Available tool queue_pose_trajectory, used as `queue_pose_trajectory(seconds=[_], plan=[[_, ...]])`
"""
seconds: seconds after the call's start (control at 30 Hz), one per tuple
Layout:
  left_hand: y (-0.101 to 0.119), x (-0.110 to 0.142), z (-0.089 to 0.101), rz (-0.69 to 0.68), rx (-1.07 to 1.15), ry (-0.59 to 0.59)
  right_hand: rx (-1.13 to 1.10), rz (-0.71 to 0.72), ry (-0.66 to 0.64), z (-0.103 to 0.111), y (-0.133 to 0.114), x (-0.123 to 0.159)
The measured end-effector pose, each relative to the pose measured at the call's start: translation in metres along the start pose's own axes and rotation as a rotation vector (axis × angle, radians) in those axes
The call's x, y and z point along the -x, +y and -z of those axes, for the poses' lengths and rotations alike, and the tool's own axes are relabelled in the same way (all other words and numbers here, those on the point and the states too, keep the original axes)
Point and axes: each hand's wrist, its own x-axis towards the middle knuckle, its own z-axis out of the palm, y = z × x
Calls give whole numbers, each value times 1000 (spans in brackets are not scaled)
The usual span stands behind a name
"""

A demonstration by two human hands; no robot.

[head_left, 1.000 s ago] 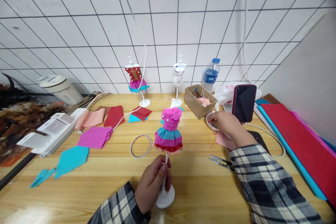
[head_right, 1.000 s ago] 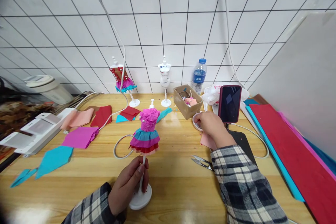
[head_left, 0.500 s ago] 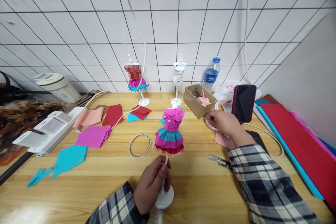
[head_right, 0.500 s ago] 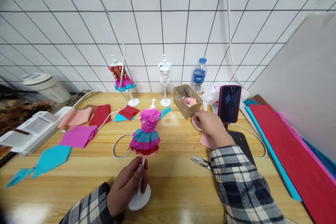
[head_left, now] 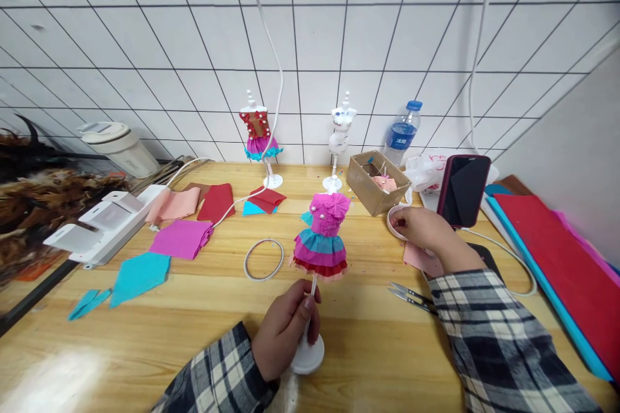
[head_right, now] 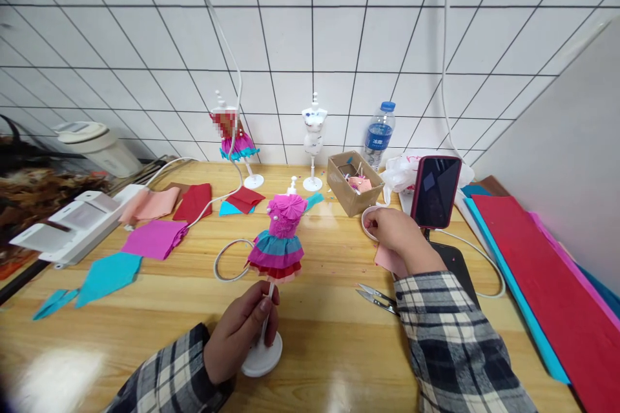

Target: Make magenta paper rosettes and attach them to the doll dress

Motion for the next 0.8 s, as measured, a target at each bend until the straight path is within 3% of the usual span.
queue_pose_trajectory(seconds=[0.2, 0.33, 0.47, 0.8], plan=[[1, 0, 0, -1, -4, 3, -103, 32, 26, 5, 1, 3], [-2, 1, -1, 2, 21, -2, -201, -68, 73, 5, 10, 4], [-4, 2, 0, -5, 3, -8, -178, -142, 96, 3, 17, 2], [-4, 2, 1, -4, -4, -19, -104, -147, 100, 14, 13, 7]])
